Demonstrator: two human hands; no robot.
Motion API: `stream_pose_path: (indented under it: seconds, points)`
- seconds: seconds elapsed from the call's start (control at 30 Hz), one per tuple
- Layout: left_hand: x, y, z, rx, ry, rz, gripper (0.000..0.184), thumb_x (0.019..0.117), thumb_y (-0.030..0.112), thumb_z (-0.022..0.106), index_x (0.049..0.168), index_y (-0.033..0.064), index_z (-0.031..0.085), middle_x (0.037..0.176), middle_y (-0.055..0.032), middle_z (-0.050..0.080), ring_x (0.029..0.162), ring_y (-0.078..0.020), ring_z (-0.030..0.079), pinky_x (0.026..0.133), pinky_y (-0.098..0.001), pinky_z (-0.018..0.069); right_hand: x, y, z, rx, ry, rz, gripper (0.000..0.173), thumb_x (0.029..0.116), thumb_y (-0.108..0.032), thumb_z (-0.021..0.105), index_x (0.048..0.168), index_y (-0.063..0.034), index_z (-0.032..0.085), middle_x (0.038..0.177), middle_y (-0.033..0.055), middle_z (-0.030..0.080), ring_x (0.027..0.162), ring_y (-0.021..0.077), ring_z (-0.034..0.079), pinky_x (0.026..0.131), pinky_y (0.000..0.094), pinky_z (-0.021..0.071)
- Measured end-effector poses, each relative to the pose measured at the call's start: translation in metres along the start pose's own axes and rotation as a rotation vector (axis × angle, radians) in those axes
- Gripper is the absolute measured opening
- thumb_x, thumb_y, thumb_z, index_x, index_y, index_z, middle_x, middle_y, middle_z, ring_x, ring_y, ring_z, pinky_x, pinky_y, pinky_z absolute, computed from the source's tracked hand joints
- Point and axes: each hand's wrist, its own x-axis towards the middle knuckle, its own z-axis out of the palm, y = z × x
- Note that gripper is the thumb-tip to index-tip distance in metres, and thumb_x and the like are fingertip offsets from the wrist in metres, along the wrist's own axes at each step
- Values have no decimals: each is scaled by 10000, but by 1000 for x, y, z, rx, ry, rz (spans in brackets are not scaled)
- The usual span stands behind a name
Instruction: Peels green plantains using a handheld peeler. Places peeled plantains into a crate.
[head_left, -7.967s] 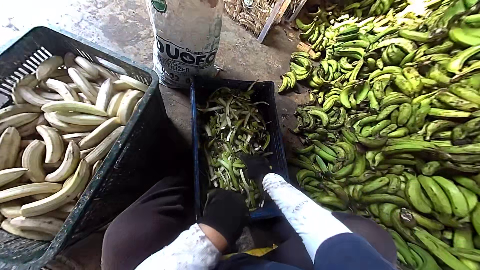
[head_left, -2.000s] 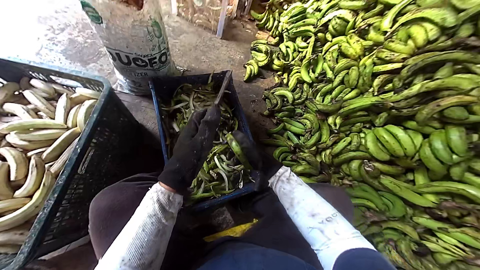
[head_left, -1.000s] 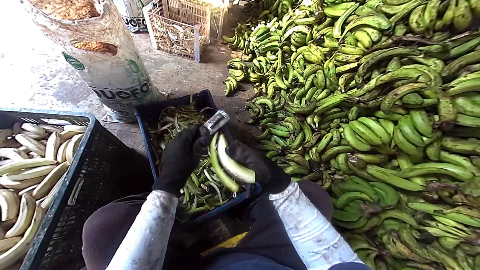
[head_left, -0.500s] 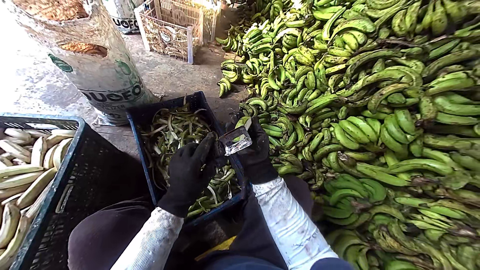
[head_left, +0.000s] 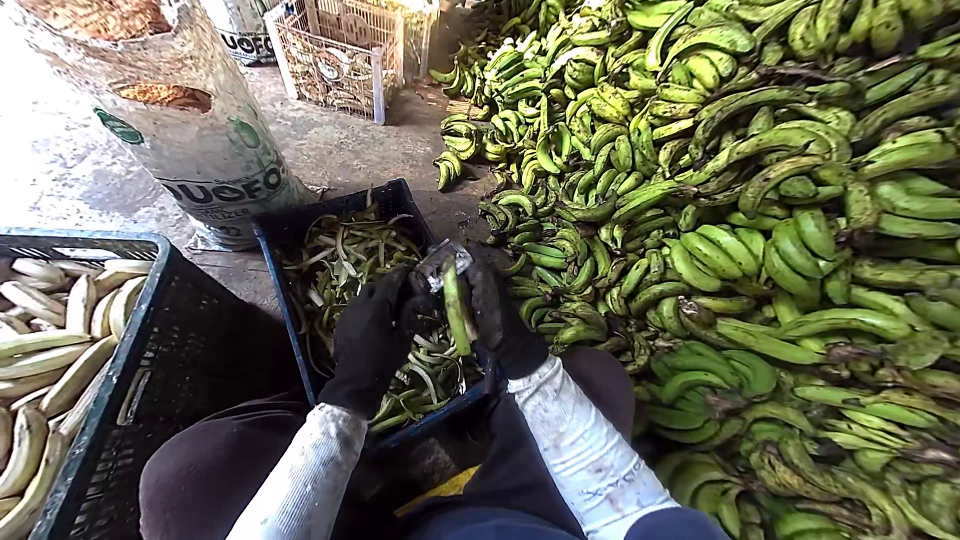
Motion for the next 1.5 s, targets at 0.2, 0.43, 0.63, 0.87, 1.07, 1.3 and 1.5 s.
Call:
stream_pose_path:
  seconds: [0.2,0.43,0.63,0.87,1.07,1.3,1.5]
  points:
    - [15,-11,-21,-225,-181,-373,436,1068,508,456,1380,243,605,1105,-121,707,982,-310,675,845,-624,507,-1,-9,8,-185,-113,-6,446,1093,-348,373,1336,-80,633,1031,107,704,843,156,661,771,367,567]
    - [0,-9,-8,20,-160,167,585,1005,568,491,1478,229,550,1185,-147,687,1007,-349,683,813,-605,552,7,-12,-14,956,61,382,467,1061,-499,333,1139,-157,641,862,12,672,692,101,644,593,289,569]
    - [-11,2,14,161,-79,451,518,948,458,619,1411,226,634,1046,-163,715,943,-380,689,802,-567,543,-4,48,-40,1101,-168,412,485,1062,-475,347,1282,-108,575,828,-13,610,654,61,608,620,224,553]
    - [7,0,6,-205,-250,-324,483,1058,460,514,1456,188,547,1218,-146,683,1050,-324,673,913,-596,522,0,-8,0,642,-153,274,290,1071,-283,366,1074,-150,624,798,-15,627,662,61,599,585,244,533]
    - [2,-19,-10,-335,-214,-300,438,1037,488,528,1384,230,600,1036,-57,700,871,-190,663,795,-486,542,7,-12,-8,877,-25,508,319,1029,-359,394,955,-155,629,638,-10,562,460,70,524,431,233,493]
    - [-27,6,5,39,-319,266,569,988,494,574,1468,189,572,1148,-208,691,1003,-412,681,833,-594,551,5,11,-22,950,-33,497,344,1037,-356,365,996,-132,623,694,-5,585,521,70,556,476,223,499]
    - [5,-1,0,9,-306,-252,436,1054,424,536,1407,172,580,1189,-187,679,1068,-389,672,901,-630,528,-1,-11,-3,795,-64,453,319,1068,-235,357,953,-108,626,695,19,614,542,76,584,490,228,521]
